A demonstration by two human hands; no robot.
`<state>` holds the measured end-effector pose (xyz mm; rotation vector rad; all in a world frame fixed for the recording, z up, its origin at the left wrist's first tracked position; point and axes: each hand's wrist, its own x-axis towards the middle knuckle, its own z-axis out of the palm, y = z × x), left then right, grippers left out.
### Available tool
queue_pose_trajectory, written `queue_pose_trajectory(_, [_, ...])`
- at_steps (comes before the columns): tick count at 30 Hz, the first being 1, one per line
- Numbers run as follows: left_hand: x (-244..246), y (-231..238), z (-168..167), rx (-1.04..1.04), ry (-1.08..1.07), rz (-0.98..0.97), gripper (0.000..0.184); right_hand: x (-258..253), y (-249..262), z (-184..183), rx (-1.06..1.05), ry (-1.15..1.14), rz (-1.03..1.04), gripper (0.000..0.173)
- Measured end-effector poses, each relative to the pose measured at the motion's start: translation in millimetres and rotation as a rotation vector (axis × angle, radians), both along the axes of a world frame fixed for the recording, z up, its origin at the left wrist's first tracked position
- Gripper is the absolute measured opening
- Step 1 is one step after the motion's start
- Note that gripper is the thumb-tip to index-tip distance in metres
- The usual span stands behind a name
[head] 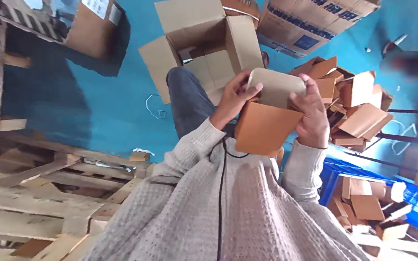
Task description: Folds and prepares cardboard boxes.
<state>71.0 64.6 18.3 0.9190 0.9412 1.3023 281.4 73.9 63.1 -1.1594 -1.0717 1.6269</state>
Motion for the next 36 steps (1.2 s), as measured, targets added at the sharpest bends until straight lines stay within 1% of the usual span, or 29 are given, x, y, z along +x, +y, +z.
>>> queue_pose_trajectory(1, [-4,-3,0,-0.003,0.046,-0.010,0.031,-1,-2,-3,-0.005,-0.013,-0.001,0.048])
queue_pose_trajectory(3, [-10,-10,1,0.002,0.124,-0.006,0.033,-5,-7,-6,-0.005,-0.036,0.016,0.050])
queue_pose_trajectory(6, [-13,-18,-2,0.044,0.145,0.057,0.035,-12,-9,-8,0.020,-0.061,0.031,0.041])
queue_pose_trajectory(9, [-10,-22,-5,0.099,0.150,0.122,0.023,-21,-5,-21,0.166,-0.027,-0.036,0.023])
queue_pose_trajectory(10, [-7,-25,-9,0.120,0.144,0.150,0.018,-24,-5,-29,0.226,-0.009,-0.049,0.019])
queue_pose_trajectory(11, [-5,-29,-12,0.132,0.134,0.172,0.017,-26,-8,-36,0.266,-0.009,-0.061,0.019])
queue_pose_trajectory(12, [-2,-34,-14,0.138,0.120,0.185,0.018,-27,-11,-42,0.287,-0.016,-0.072,0.020])
queue_pose_trajectory(13, [1,-39,-16,0.149,0.108,0.188,0.022,-26,-14,-48,0.311,-0.012,-0.071,0.020])
queue_pose_trajectory(15, [4,-45,-21,0.215,0.109,0.163,0.038,-21,-19,-59,0.388,0.023,-0.034,0.020])
queue_pose_trajectory(16, [4,-46,-21,0.247,0.121,0.146,0.040,-17,-21,-61,0.424,0.054,-0.006,0.024])
queue_pose_trajectory(17, [5,-47,-20,0.260,0.134,0.140,0.033,-15,-23,-61,0.446,0.074,0.007,0.025])
queue_pose_trajectory(19, [6,-47,-18,0.274,0.118,0.133,0.012,-14,-27,-58,0.457,0.083,0.013,0.022])
queue_pose_trajectory(20, [5,-46,-18,0.297,0.110,0.124,0.007,-14,-29,-57,0.460,0.080,0.006,0.020])
queue_pose_trajectory(23, [3,-48,-22,0.323,0.068,0.070,0.005,-11,-36,-61,0.475,0.097,-0.009,0.013])
queue_pose_trajectory(24, [2,-49,-22,0.322,0.038,0.039,0.004,-10,-38,-62,0.473,0.094,-0.003,0.016])
queue_pose_trajectory(25, [2,-50,-22,0.309,0.025,0.015,0.007,-9,-40,-64,0.464,0.101,-0.003,0.024])
queue_pose_trajectory(26, [3,-53,-21,0.278,0.028,0.004,0.016,-9,-43,-66,0.445,0.119,-0.008,0.032])
queue_pose_trajectory(27, [4,-55,-20,0.231,0.040,-0.004,0.028,-9,-45,-68,0.423,0.133,-0.017,0.035])
queue_pose_trajectory(28, [4,-55,-20,0.173,0.037,-0.006,0.036,-9,-45,-69,0.409,0.139,-0.033,0.037])
queue_pose_trajectory(29, [6,-55,-19,0.108,0.033,0.014,0.037,-9,-44,-70,0.402,0.137,-0.044,0.037])
queue_pose_trajectory(31, [10,-57,-17,-0.042,0.053,0.065,0.025,-10,-42,-70,0.391,0.141,-0.065,0.035])
queue_pose_trajectory(32, [12,-58,-15,-0.105,0.070,0.057,0.020,-10,-41,-69,0.384,0.150,-0.080,0.035])
queue_pose_trajectory(34, [12,-60,-15,-0.115,0.078,0.011,0.024,-10,-39,-67,0.379,0.183,-0.105,0.035])
queue_pose_trajectory(36, [10,-61,-16,-0.043,0.078,-0.025,0.028,-9,-40,-64,0.376,0.200,-0.127,0.033])
